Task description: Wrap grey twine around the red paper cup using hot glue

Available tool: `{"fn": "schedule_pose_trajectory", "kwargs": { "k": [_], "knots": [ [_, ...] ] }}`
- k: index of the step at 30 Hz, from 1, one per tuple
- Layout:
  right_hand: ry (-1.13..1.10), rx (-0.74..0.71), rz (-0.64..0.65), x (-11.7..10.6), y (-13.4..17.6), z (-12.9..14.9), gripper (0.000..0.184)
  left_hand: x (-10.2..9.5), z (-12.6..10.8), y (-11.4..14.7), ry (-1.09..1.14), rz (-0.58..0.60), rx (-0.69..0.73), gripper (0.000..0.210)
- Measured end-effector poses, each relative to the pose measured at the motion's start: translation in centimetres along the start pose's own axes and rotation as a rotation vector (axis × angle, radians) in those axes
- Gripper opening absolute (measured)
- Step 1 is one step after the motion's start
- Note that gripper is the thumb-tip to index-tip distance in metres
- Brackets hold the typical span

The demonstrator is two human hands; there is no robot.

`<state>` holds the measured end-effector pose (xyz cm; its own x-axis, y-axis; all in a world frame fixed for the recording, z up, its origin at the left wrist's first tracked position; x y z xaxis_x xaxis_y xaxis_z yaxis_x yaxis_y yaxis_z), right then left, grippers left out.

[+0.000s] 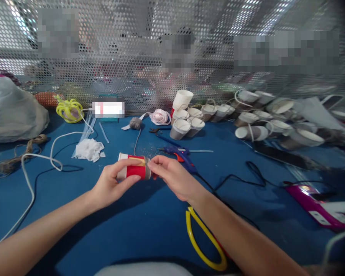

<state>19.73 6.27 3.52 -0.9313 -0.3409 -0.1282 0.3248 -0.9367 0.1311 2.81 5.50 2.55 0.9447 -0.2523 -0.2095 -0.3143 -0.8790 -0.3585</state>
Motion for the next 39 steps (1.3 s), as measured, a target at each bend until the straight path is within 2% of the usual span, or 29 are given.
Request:
{"fn": "schedule_pose_trajectory", "kwargs": {
  "k": [3, 6, 8, 12, 14, 18, 22, 25, 29, 31, 33, 36, 39],
  "knots": [
    [0.205, -0.095, -0.036, -0.3, 0.5, 0.0, 0.02, -0.5, 0.7, -0.3, 0.226, -0.015, -0.161, 0.042],
    [0.392, -0.178, -0.013, 0.0, 0.9, 0.3, 0.018, -0.5, 1.3, -0.9, 0.475, -0.033, -0.371, 0.04],
    [0.456, -0.203, -0.014, 0.1, 0.9, 0.4, 0.017, -0.3, 1.5, -1.2, 0.515, -0.026, -0.421, 0.037],
    [0.447, -0.227, -0.196, -0.6, 0.6, 0.3, 0.017, 0.4, 1.5, -1.0, 0.413, -0.027, -0.364, 0.027],
    [0.414, -0.252, -0.227, -0.9, 0.4, 0.2, 0.023, 0.6, 1.3, -0.6, 0.334, 0.001, -0.321, 0.025],
    [0.367, -0.256, -0.093, -0.4, 0.4, -0.2, 0.038, 0.7, 0.9, -0.2, 0.201, 0.05, -0.23, 0.024],
    [0.291, -0.288, -0.023, 0.4, 0.7, -0.3, 0.044, 0.8, 0.9, -0.1, 0.111, 0.106, -0.194, 0.025],
    [0.219, -0.285, 0.021, 0.8, 0.7, -0.3, 0.043, 1.1, 0.9, 0.0, 0.093, 0.128, -0.197, 0.027],
    [0.17, -0.286, 0.04, 0.8, 0.4, -0.4, 0.041, 1.2, 1.0, 0.1, 0.057, 0.089, -0.253, 0.023],
    [0.218, -0.267, -0.033, 0.3, 0.1, -0.4, 0.037, 1.2, 1.1, 0.0, 0.031, 0.062, -0.273, 0.022],
    [0.316, -0.231, -0.2, -0.9, 0.0, -0.2, 0.03, 1.0, 1.3, -0.1, 0.008, 0.047, -0.282, 0.022],
    [0.444, -0.191, -0.464, -3.9, 0.2, 0.5, 0.021, 0.6, 1.7, -0.2, -0.017, 0.023, -0.305, 0.024],
    [0.608, -0.137, -0.623, -7.1, 0.6, 0.9, 0.018, 0.3, 1.9, -0.2, -0.039, 0.004, -0.329, 0.026]
  ]
}}
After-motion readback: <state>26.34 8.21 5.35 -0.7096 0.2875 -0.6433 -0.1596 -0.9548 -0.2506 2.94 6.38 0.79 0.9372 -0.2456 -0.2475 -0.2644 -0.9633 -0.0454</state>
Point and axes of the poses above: each hand's wrist, its own y-axis away from the middle knuckle, its own x-axis out of the palm, z = x × y, the point moved 2 cm from there along -y, towards the middle knuckle, and after that the axes turned 1 degree about y, right-handed, at the moved point
